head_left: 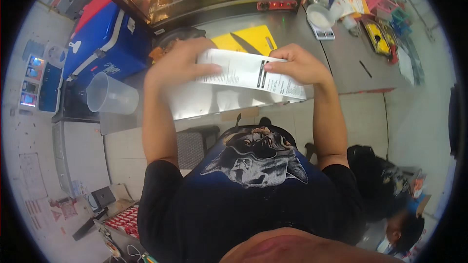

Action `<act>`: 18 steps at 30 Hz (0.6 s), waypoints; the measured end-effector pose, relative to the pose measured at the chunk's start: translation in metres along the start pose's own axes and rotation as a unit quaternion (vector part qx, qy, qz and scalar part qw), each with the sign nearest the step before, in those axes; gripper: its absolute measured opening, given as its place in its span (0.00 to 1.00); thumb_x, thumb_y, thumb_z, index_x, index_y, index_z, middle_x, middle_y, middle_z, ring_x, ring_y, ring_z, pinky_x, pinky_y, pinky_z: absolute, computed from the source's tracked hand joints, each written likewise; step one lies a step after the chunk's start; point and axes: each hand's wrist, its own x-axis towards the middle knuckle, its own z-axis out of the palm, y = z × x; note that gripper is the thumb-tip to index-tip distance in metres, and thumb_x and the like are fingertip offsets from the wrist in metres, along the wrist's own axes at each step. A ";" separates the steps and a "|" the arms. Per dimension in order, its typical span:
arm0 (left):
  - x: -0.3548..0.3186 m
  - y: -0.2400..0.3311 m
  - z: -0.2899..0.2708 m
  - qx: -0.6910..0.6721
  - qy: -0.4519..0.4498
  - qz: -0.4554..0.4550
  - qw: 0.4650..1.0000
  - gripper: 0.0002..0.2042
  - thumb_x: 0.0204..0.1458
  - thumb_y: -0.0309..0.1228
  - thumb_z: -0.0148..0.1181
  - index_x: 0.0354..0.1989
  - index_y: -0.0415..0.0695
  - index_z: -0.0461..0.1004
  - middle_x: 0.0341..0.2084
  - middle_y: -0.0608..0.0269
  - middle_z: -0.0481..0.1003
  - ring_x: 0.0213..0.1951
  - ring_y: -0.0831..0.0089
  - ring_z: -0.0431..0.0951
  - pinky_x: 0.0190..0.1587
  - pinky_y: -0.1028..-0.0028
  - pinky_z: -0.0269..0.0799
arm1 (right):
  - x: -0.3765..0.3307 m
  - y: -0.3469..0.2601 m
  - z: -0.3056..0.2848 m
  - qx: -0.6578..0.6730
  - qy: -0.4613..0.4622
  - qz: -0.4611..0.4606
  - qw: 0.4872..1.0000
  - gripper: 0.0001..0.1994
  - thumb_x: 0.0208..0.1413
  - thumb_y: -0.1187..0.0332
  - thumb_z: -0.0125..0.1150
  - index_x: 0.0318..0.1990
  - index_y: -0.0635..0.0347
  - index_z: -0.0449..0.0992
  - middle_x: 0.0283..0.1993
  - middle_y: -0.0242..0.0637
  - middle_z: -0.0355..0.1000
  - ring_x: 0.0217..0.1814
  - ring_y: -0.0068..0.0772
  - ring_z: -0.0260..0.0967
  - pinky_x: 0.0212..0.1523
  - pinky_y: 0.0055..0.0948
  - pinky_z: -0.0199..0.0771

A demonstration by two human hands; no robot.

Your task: The person sits on a stool and folds flat white cardboard sheets into small boxes. They apply adhesive tape to secure the flaps and stack the finished boxes on the counter. The person also briefly handles a smartphone and a printed receipt during the process.

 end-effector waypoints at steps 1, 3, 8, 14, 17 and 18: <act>0.013 0.009 0.009 -0.056 0.001 0.018 0.998 0.14 0.58 0.33 0.69 0.48 0.38 0.78 0.37 0.57 0.78 0.43 0.75 0.76 0.48 0.72 0.71 | 0.009 -0.004 -0.012 -0.026 -0.022 -0.015 0.999 0.14 0.65 0.62 0.65 0.37 0.68 0.82 0.29 0.27 0.78 0.29 0.13 0.68 0.30 0.23 0.68; 0.040 0.019 0.027 -0.137 -0.002 -0.038 0.990 0.10 0.63 0.32 0.63 0.44 0.37 0.77 0.34 0.58 0.78 0.39 0.77 0.76 0.43 0.72 0.70 | 0.022 -0.007 -0.033 -0.070 -0.068 -0.041 0.994 0.14 0.66 0.62 0.65 0.39 0.68 0.82 0.30 0.27 0.78 0.30 0.11 0.67 0.29 0.21 0.67; 0.063 0.017 0.037 -0.070 0.065 -0.023 0.995 0.08 0.65 0.30 0.59 0.38 0.36 0.76 0.26 0.63 0.75 0.29 0.78 0.70 0.34 0.71 0.68 | 0.056 -0.002 -0.040 -0.199 -0.074 -0.111 0.971 0.14 0.65 0.60 0.65 0.37 0.64 0.80 0.27 0.31 0.75 0.29 0.22 0.68 0.32 0.30 0.68; 0.072 0.006 0.017 -0.086 0.090 -0.032 0.992 0.09 0.66 0.30 0.58 0.35 0.37 0.73 0.24 0.67 0.70 0.29 0.79 0.66 0.32 0.72 0.66 | 0.089 -0.009 -0.028 -0.308 0.028 -0.208 0.928 0.12 0.64 0.61 0.63 0.34 0.60 0.79 0.28 0.38 0.76 0.29 0.44 0.73 0.34 0.41 0.72; 0.065 -0.017 -0.001 -0.073 0.165 -0.066 0.981 0.10 0.67 0.31 0.58 0.34 0.37 0.72 0.23 0.69 0.69 0.29 0.82 0.66 0.32 0.74 0.64 | 0.094 -0.025 -0.012 -0.354 0.124 -0.336 0.864 0.13 0.64 0.58 0.63 0.34 0.58 0.80 0.27 0.38 0.75 0.30 0.50 0.74 0.33 0.44 0.74; 0.059 -0.031 -0.004 -0.047 0.202 -0.076 0.975 0.11 0.67 0.31 0.58 0.34 0.38 0.72 0.23 0.70 0.68 0.29 0.82 0.65 0.31 0.74 0.63 | 0.092 -0.037 -0.009 -0.338 0.132 -0.374 0.854 0.12 0.63 0.59 0.64 0.33 0.58 0.79 0.27 0.38 0.76 0.30 0.48 0.74 0.33 0.42 0.75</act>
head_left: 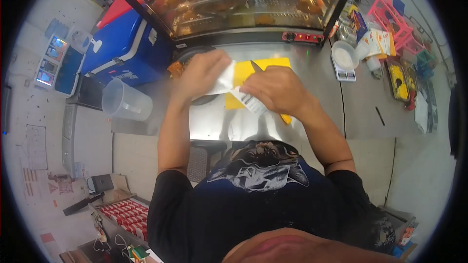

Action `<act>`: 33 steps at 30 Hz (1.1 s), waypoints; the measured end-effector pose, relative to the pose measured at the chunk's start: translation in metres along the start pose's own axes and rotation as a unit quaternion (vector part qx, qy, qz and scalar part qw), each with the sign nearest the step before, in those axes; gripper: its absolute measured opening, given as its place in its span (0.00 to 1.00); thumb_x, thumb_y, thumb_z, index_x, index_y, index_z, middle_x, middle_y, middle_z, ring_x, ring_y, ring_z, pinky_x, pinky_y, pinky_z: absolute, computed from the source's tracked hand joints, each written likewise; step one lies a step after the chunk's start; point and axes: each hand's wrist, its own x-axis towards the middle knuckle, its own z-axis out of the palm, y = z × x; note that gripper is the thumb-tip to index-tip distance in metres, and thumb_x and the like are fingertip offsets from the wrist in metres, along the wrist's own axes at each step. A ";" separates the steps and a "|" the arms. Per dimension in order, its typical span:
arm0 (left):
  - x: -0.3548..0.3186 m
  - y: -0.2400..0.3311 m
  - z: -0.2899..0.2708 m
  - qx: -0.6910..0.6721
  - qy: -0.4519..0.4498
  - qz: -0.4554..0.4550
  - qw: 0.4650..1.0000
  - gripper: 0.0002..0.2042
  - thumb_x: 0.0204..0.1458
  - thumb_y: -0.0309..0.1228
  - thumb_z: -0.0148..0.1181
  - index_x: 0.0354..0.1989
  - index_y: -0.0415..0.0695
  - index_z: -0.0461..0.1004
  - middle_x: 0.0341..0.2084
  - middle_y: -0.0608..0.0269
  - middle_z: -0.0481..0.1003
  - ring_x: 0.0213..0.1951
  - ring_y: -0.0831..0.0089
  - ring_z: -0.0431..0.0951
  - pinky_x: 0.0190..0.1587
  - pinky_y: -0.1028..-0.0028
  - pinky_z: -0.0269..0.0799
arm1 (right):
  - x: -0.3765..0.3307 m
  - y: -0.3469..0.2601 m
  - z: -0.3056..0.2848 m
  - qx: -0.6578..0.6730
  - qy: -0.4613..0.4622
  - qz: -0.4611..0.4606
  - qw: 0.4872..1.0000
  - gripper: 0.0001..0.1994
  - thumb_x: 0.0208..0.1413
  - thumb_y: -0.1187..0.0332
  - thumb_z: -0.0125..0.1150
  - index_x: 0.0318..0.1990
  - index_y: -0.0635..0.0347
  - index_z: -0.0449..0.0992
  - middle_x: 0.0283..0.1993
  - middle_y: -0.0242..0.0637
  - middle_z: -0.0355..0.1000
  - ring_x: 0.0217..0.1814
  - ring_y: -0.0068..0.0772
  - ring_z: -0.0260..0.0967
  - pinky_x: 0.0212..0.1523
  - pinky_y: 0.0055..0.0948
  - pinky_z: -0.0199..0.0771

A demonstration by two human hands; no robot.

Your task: The person sits on a stool and folds flat white cardboard sheets into small boxes. They apply adhesive tape to secure the flaps and stack the finished boxes on the counter. The person also briefly handles a smartphone and a printed receipt during the process.

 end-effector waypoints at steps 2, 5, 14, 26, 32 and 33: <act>-0.001 -0.029 -0.021 0.019 0.033 -0.082 0.996 0.10 0.66 0.31 0.58 0.34 0.38 0.72 0.23 0.71 0.68 0.30 0.83 0.65 0.31 0.76 0.63 | 0.015 0.001 -0.003 0.004 0.093 -0.083 0.992 0.07 0.63 0.67 0.65 0.34 0.58 0.77 0.29 0.35 0.79 0.29 0.30 0.79 0.31 0.30 0.76; -0.004 -0.046 -0.047 -0.012 0.034 -0.146 0.989 0.09 0.66 0.30 0.58 0.33 0.40 0.73 0.25 0.74 0.69 0.31 0.86 0.66 0.33 0.78 0.65 | 0.045 0.017 -0.002 0.357 0.168 0.264 0.880 0.02 0.65 0.72 0.64 0.39 0.59 0.78 0.33 0.32 0.81 0.33 0.16 0.77 0.31 0.23 0.73; -0.026 -0.100 -0.069 -0.049 0.026 -0.122 0.991 0.08 0.65 0.32 0.59 0.37 0.39 0.74 0.31 0.61 0.76 0.36 0.75 0.75 0.43 0.70 0.72 | 0.251 0.150 -0.048 0.185 0.370 0.190 0.890 0.13 0.64 0.65 0.65 0.42 0.70 0.84 0.35 0.35 0.81 0.37 0.23 0.75 0.39 0.27 0.74; 0.129 -0.055 -0.165 0.143 0.189 0.210 0.949 0.14 0.61 0.28 0.59 0.54 0.39 0.75 0.51 0.46 0.79 0.53 0.48 0.80 0.57 0.59 0.74 | 0.332 0.225 -0.092 -0.201 0.192 0.343 0.897 0.11 0.55 0.64 0.61 0.38 0.55 0.87 0.40 0.48 0.83 0.46 0.50 0.81 0.51 0.48 0.79; 0.293 -0.007 -0.182 0.268 0.232 0.268 0.896 0.21 0.61 0.33 0.55 0.62 0.42 0.72 0.63 0.52 0.71 0.59 0.47 0.75 0.60 0.54 0.74 | 0.331 0.211 -0.075 -0.407 0.240 0.215 0.855 0.11 0.58 0.60 0.65 0.39 0.56 0.87 0.43 0.47 0.80 0.48 0.52 0.77 0.51 0.48 0.75; 0.306 -0.003 -0.179 0.294 0.189 0.238 0.906 0.20 0.61 0.33 0.55 0.61 0.42 0.73 0.61 0.52 0.72 0.58 0.48 0.76 0.59 0.54 0.75 | 0.327 0.215 -0.077 -0.391 0.243 0.210 0.863 0.11 0.59 0.60 0.66 0.39 0.55 0.87 0.44 0.47 0.79 0.50 0.52 0.76 0.52 0.48 0.75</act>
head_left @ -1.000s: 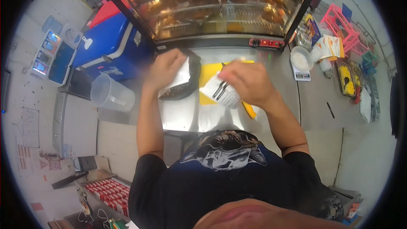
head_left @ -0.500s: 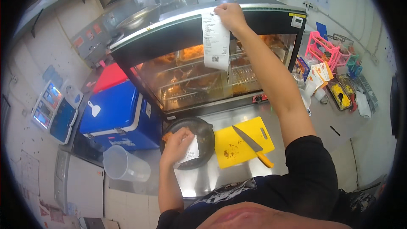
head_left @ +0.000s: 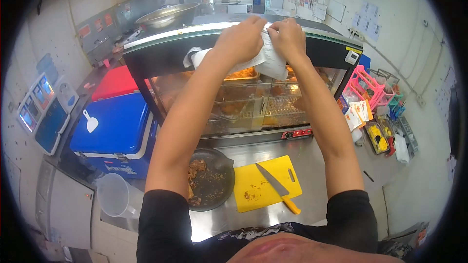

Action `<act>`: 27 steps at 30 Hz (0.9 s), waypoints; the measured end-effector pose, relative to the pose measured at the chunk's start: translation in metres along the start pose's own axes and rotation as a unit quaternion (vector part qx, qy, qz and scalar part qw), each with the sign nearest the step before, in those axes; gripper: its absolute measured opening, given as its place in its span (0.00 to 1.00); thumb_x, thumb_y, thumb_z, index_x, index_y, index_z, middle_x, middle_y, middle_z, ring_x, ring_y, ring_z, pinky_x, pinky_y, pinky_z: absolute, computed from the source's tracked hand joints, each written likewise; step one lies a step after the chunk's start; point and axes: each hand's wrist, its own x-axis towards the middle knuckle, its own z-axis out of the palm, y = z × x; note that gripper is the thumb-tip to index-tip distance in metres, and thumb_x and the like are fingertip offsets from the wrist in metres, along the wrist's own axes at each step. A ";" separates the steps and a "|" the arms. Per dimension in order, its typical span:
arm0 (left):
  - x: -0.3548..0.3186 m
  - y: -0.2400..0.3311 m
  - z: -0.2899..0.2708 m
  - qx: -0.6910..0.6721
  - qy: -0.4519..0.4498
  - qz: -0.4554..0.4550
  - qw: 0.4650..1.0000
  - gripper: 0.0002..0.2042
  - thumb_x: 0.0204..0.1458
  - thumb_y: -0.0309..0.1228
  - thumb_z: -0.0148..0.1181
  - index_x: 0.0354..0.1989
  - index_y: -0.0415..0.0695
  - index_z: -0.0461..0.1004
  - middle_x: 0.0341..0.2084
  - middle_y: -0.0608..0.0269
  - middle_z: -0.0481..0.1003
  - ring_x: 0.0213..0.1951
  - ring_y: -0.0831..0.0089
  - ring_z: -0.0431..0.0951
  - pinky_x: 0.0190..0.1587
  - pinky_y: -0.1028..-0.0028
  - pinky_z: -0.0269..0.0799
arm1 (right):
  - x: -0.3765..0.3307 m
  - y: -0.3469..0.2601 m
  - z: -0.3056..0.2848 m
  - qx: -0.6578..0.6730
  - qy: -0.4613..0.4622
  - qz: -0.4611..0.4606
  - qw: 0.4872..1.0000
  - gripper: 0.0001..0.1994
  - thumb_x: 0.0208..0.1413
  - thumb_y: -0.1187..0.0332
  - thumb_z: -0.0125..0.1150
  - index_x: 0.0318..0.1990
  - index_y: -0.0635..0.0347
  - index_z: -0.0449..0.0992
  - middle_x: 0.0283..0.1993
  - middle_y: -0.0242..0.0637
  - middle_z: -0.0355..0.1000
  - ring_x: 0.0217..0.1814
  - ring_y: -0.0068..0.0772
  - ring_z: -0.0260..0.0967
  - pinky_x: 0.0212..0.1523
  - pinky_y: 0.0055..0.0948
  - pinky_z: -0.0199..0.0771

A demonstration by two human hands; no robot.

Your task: The person sits on a stool and folds flat white cardboard sheets into small boxes. They apply adhesive tape to secure the flaps and stack the finished boxes on the counter. The person also briefly handles a smartphone and a printed receipt during the process.

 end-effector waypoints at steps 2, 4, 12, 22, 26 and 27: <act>0.014 0.002 0.009 0.040 -0.119 -0.018 0.992 0.18 0.60 0.32 0.54 0.59 0.42 0.74 0.57 0.53 0.75 0.55 0.49 0.78 0.57 0.53 0.76 | -0.005 0.010 0.004 0.046 0.002 0.007 0.999 0.10 0.59 0.60 0.66 0.39 0.55 0.87 0.46 0.45 0.77 0.53 0.52 0.74 0.53 0.48 0.74; 0.011 -0.007 0.024 0.031 -0.072 0.002 0.997 0.17 0.59 0.32 0.55 0.55 0.45 0.76 0.52 0.54 0.76 0.51 0.50 0.80 0.53 0.52 0.77 | -0.007 0.015 0.007 0.038 0.019 0.004 0.999 0.09 0.58 0.60 0.67 0.38 0.52 0.87 0.46 0.44 0.77 0.53 0.51 0.73 0.52 0.50 0.73; -0.001 -0.016 0.036 0.075 -0.003 0.001 0.997 0.16 0.57 0.30 0.58 0.54 0.46 0.76 0.52 0.53 0.73 0.43 0.45 0.82 0.46 0.50 0.80 | -0.023 0.028 0.018 0.004 0.126 -0.132 0.983 0.05 0.59 0.63 0.66 0.37 0.49 0.84 0.42 0.30 0.79 0.49 0.42 0.74 0.49 0.47 0.67; 0.005 -0.007 0.037 0.071 0.039 0.056 0.995 0.11 0.56 0.29 0.57 0.46 0.44 0.77 0.47 0.55 0.76 0.41 0.49 0.83 0.44 0.53 0.80 | -0.017 0.023 0.002 -0.001 0.050 -0.119 0.992 0.13 0.62 0.54 0.63 0.38 0.53 0.86 0.47 0.36 0.77 0.56 0.45 0.68 0.55 0.50 0.62; 0.011 -0.011 0.036 0.086 -0.014 0.031 0.996 0.16 0.57 0.29 0.56 0.54 0.47 0.76 0.52 0.60 0.76 0.47 0.51 0.81 0.48 0.54 0.80 | -0.020 0.019 0.004 0.002 0.090 -0.133 0.987 0.14 0.63 0.55 0.62 0.46 0.54 0.84 0.46 0.37 0.79 0.55 0.43 0.70 0.55 0.51 0.62; 0.012 -0.011 0.037 0.087 -0.015 0.030 0.996 0.16 0.57 0.29 0.55 0.54 0.47 0.77 0.52 0.60 0.76 0.47 0.51 0.81 0.48 0.54 0.80 | -0.017 0.020 0.006 0.023 0.105 -0.142 0.984 0.15 0.63 0.56 0.61 0.48 0.55 0.83 0.45 0.37 0.80 0.55 0.43 0.71 0.56 0.51 0.61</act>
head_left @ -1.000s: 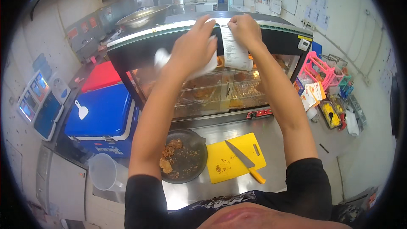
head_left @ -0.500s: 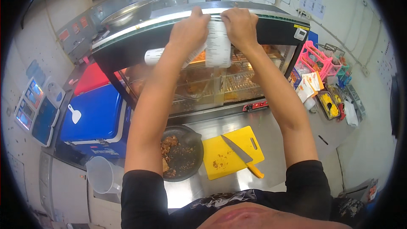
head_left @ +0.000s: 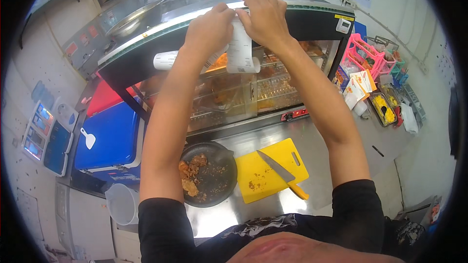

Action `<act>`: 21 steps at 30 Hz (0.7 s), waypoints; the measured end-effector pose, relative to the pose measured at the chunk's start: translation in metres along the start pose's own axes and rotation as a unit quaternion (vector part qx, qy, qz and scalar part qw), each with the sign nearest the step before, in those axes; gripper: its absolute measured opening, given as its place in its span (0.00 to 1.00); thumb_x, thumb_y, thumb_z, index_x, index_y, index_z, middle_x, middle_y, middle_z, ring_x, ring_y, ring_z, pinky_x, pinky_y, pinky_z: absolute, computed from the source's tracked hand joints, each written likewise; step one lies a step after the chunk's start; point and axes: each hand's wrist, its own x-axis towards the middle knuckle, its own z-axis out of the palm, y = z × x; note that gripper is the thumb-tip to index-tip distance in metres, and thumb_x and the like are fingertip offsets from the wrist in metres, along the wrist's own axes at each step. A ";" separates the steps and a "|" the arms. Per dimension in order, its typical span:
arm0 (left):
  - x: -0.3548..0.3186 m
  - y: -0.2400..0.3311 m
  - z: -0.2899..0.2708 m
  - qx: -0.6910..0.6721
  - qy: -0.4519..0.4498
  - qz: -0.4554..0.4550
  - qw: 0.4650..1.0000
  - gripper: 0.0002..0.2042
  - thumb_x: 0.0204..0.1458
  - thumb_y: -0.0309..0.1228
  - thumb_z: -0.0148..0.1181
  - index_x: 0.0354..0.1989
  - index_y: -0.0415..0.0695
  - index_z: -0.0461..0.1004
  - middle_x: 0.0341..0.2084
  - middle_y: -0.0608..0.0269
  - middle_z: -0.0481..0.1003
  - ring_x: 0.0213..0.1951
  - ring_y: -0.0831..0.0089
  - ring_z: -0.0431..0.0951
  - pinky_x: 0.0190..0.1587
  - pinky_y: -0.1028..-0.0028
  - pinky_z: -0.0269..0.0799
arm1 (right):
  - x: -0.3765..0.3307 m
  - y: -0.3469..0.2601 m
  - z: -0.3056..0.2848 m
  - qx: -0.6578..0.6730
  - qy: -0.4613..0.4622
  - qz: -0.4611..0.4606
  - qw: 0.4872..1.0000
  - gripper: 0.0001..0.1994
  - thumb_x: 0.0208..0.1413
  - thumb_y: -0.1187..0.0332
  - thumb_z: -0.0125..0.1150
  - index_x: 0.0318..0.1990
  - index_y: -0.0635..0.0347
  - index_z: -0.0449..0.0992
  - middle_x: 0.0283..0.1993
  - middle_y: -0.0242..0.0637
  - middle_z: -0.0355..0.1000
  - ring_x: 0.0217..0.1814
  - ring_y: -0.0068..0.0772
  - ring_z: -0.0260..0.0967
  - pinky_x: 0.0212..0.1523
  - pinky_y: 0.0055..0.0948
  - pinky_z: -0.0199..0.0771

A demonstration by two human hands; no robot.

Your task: The person sits on a stool and folds flat white cardboard sheets into small boxes. They apply adhesive tape to secure the flaps and stack the finished boxes on the counter. The person also briefly handles a smartphone and a printed receipt during the process.

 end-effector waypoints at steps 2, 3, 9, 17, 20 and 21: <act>-0.002 0.000 -0.001 -0.025 0.012 0.002 1.000 0.17 0.57 0.30 0.55 0.56 0.48 0.77 0.52 0.59 0.76 0.48 0.50 0.81 0.50 0.54 0.79 | 0.000 0.003 0.003 0.015 0.008 -0.006 1.000 0.16 0.64 0.57 0.60 0.53 0.55 0.81 0.45 0.38 0.81 0.55 0.43 0.72 0.56 0.52 0.60; -0.003 0.000 -0.001 -0.038 0.018 0.003 0.999 0.18 0.57 0.30 0.55 0.56 0.48 0.77 0.52 0.58 0.77 0.48 0.50 0.81 0.51 0.54 0.78 | 0.001 0.005 0.002 0.008 -0.003 -0.007 1.000 0.17 0.64 0.58 0.60 0.55 0.55 0.80 0.45 0.38 0.81 0.55 0.43 0.72 0.57 0.52 0.60; -0.017 -0.022 -0.006 -0.127 0.168 -0.002 0.978 0.19 0.54 0.26 0.55 0.56 0.41 0.75 0.50 0.48 0.77 0.50 0.51 0.80 0.56 0.59 0.75 | -0.003 -0.002 -0.018 -0.016 -0.021 0.001 1.000 0.22 0.65 0.57 0.59 0.63 0.55 0.73 0.47 0.41 0.81 0.55 0.46 0.73 0.59 0.54 0.57; -0.094 0.030 -0.043 -0.365 0.123 -0.049 0.922 0.28 0.48 0.20 0.54 0.62 0.37 0.63 0.50 0.51 0.76 0.58 0.61 0.74 0.67 0.62 0.64 | -0.070 -0.089 -0.070 0.595 -0.246 0.288 0.708 0.26 0.60 0.59 0.70 0.56 0.72 0.75 0.50 0.47 0.79 0.51 0.33 0.77 0.50 0.30 0.76; -0.145 0.064 -0.019 -0.490 0.080 -0.116 0.860 0.28 0.51 0.19 0.55 0.63 0.39 0.59 0.52 0.51 0.72 0.58 0.59 0.73 0.67 0.60 0.65 | -0.119 -0.104 -0.088 0.624 -0.298 0.360 0.626 0.16 0.63 0.69 0.66 0.54 0.70 0.77 0.46 0.38 0.81 0.47 0.23 0.76 0.49 0.28 0.76; -0.166 0.084 -0.016 -0.624 0.031 -0.227 0.747 0.28 0.52 0.19 0.57 0.64 0.40 0.58 0.51 0.53 0.72 0.58 0.63 0.73 0.67 0.63 0.66 | -0.135 -0.106 -0.093 0.602 -0.280 0.379 0.645 0.15 0.63 0.69 0.66 0.52 0.69 0.78 0.44 0.36 0.81 0.46 0.23 0.77 0.49 0.27 0.76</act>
